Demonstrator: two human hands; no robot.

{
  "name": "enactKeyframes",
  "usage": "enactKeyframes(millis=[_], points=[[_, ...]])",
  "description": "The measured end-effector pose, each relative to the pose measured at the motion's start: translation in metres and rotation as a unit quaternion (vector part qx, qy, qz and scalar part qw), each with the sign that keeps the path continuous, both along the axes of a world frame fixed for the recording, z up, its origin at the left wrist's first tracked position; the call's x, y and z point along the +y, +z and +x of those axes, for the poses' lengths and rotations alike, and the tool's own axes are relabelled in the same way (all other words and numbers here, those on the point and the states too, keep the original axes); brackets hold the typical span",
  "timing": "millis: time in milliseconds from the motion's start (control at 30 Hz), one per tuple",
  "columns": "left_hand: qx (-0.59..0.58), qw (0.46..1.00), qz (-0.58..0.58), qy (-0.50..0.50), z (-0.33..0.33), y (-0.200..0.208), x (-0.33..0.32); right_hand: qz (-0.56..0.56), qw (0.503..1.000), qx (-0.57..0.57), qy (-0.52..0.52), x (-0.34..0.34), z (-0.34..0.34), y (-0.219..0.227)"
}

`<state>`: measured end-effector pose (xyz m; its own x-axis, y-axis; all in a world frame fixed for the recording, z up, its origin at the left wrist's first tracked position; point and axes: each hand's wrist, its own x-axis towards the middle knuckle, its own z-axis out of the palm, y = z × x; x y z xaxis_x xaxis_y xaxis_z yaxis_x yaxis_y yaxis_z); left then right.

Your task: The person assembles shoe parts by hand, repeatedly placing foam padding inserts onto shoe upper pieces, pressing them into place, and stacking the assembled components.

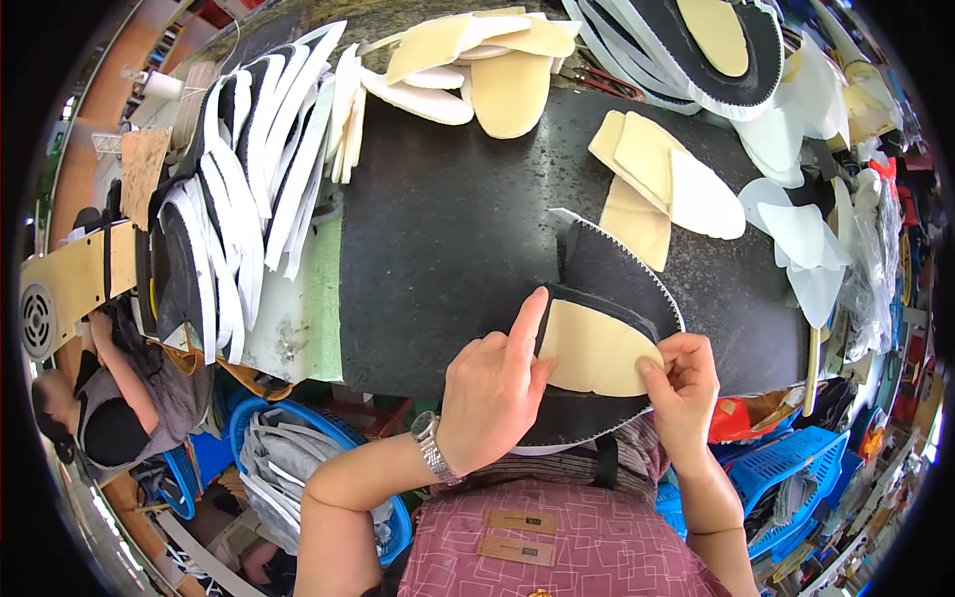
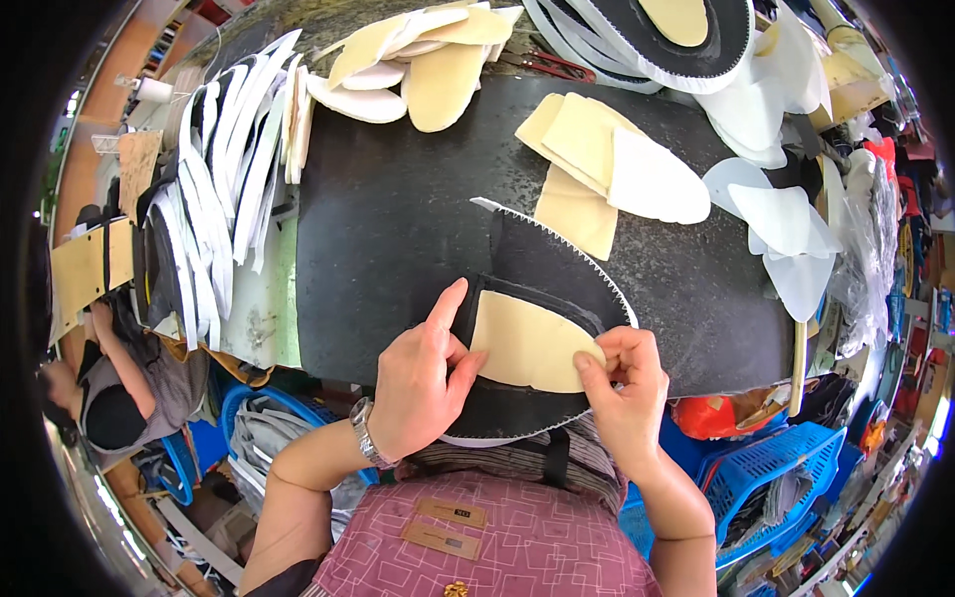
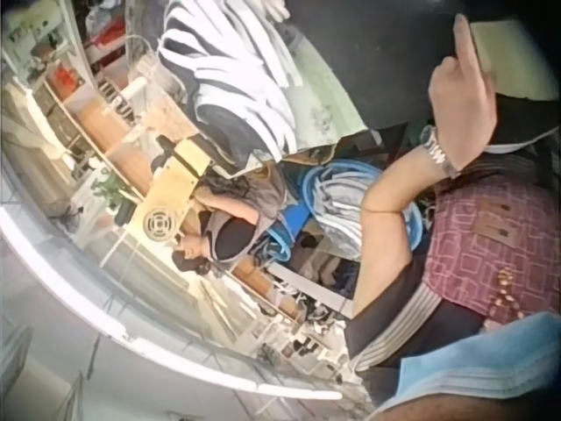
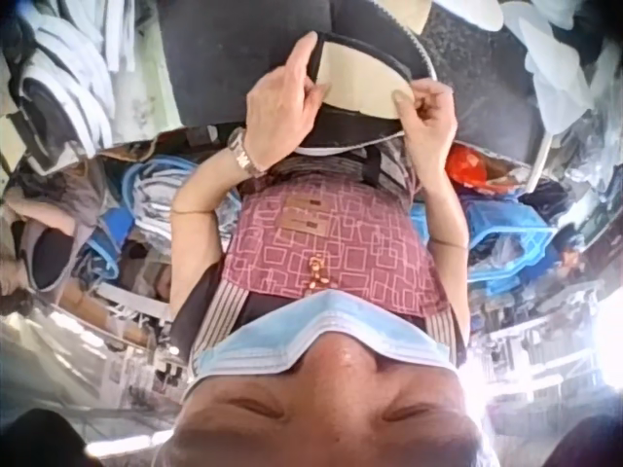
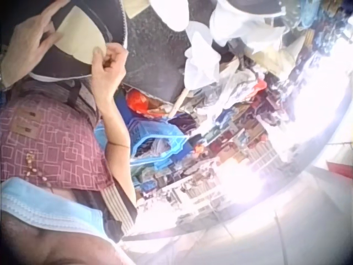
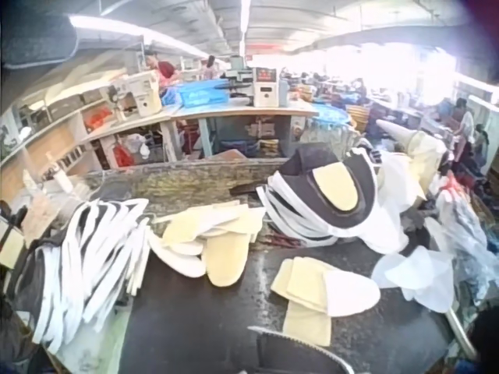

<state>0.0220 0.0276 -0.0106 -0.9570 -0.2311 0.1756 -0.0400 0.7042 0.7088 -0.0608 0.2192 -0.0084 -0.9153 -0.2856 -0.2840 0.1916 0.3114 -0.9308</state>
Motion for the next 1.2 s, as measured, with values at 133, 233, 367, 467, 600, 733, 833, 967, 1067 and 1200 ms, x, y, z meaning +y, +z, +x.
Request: enactKeyframes(millis=[133,233,367,467,600,733,833,967,1067,1200], points=[[-0.062,0.993,-0.094,-0.047,-0.004,0.011,-0.002,0.057,0.998,0.027,0.031,-0.003,-0.002,0.000],[-0.005,0.971,-0.193,-0.140,-0.014,0.010,-0.002,0.086,0.995,0.032,0.042,-0.008,-0.007,0.005],[0.023,0.922,-0.284,-0.261,-0.015,0.006,0.002,0.162,0.969,0.155,0.105,-0.012,-0.008,0.004],[0.009,0.917,-0.297,-0.267,-0.014,0.006,0.004,0.205,0.904,0.324,0.188,-0.013,-0.015,0.004],[0.013,0.931,-0.249,-0.268,-0.006,0.009,-0.004,0.304,0.808,0.438,0.251,0.005,-0.068,0.021],[0.188,0.972,-0.080,-0.119,-0.002,0.035,-0.054,0.248,0.832,0.468,0.165,0.003,-0.125,0.011],[0.146,0.954,-0.086,0.248,0.024,0.058,-0.130,0.249,0.874,0.358,0.213,0.030,-0.151,-0.003],[0.006,0.937,-0.150,0.317,0.116,0.040,-0.269,0.211,0.908,0.333,0.144,0.035,-0.174,-0.022],[-0.051,0.923,-0.164,0.345,0.137,0.031,-0.271,0.198,0.911,0.362,-0.008,0.028,-0.183,-0.038],[-0.036,0.912,-0.241,0.331,0.138,0.031,-0.267,0.223,0.899,0.363,-0.099,0.032,-0.171,-0.033]])
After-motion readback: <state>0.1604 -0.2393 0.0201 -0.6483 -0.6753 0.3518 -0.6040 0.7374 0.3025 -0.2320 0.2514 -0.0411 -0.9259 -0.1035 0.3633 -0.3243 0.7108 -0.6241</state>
